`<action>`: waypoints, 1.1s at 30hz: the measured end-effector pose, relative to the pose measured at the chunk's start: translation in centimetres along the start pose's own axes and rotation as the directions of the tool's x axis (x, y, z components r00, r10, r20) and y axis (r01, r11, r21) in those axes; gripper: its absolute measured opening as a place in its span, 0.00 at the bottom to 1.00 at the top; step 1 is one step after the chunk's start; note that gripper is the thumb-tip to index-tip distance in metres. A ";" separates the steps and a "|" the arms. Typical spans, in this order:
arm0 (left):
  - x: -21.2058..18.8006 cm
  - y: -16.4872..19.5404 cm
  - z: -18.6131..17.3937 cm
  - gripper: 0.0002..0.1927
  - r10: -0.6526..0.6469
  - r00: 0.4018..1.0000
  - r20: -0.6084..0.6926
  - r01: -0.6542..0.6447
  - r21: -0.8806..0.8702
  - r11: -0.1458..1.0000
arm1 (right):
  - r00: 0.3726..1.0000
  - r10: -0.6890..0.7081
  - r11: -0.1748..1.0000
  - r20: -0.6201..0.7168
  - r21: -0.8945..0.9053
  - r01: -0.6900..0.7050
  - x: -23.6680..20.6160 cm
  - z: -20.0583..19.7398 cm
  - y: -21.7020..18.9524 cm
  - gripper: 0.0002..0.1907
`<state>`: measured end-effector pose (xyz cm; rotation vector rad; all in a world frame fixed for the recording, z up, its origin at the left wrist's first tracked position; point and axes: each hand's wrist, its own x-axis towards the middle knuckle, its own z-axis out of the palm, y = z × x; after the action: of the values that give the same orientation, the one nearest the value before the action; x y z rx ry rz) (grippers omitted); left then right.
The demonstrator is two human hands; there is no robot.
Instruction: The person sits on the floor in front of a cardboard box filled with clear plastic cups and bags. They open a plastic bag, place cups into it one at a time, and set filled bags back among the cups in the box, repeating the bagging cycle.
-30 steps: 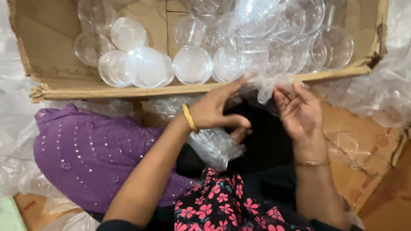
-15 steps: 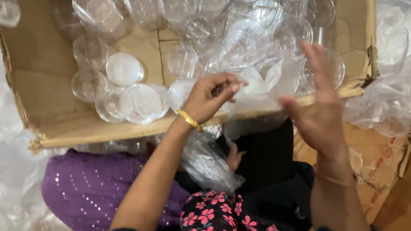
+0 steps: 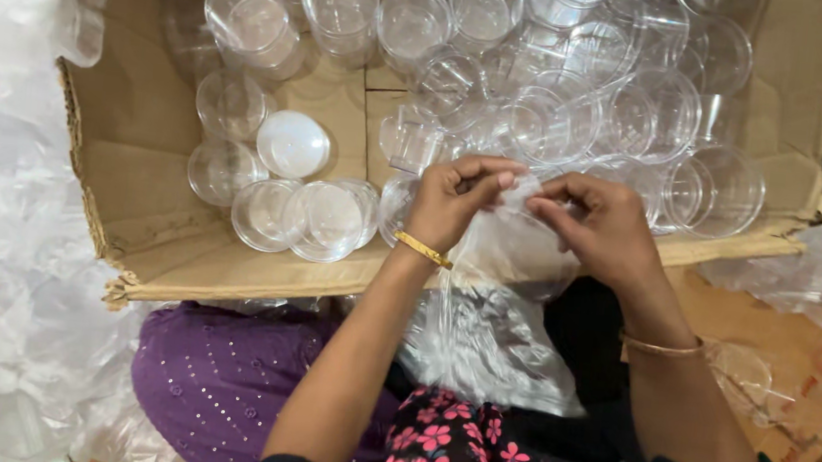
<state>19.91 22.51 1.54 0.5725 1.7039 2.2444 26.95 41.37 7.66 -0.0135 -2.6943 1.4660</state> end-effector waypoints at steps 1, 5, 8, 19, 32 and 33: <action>0.4 -0.5 0.1 0.13 -0.042 0.999 -0.030 0.041 -0.022 0.999 | 1.000 0.009 1.000 0.007 -0.029 -0.008 0.1 0.1 0.3 0.09; 0.6 -1.5 -0.1 0.13 0.014 0.996 -0.083 -0.019 -0.056 0.998 | 0.999 0.029 0.998 -0.018 -0.051 -0.030 0.1 0.7 1.5 0.10; 0.2 -1.8 0.2 0.15 -0.083 0.991 -0.109 0.071 -0.105 0.992 | 0.989 -0.057 0.992 -0.135 0.104 0.071 0.1 1.6 2.6 0.08; -3.7 1.6 -3.7 0.15 -0.108 0.941 0.320 0.232 -0.377 0.897 | 0.954 -0.181 0.644 0.238 0.762 -0.068 -4.7 -0.2 6.5 0.19; -4.0 4.5 -3.8 0.18 -0.177 0.912 0.371 -0.040 0.508 0.860 | 0.972 -0.185 0.745 0.147 0.665 0.041 -7.1 -5.4 5.1 0.11; -3.4 4.0 -3.5 0.17 -0.094 0.951 0.294 -0.091 0.559 0.824 | 0.981 -0.139 0.837 0.132 0.545 0.045 -6.7 -5.4 4.8 0.09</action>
<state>21.39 16.93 4.10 0.9885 2.1788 1.4970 33.83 48.19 6.18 0.2797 -2.2410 2.2228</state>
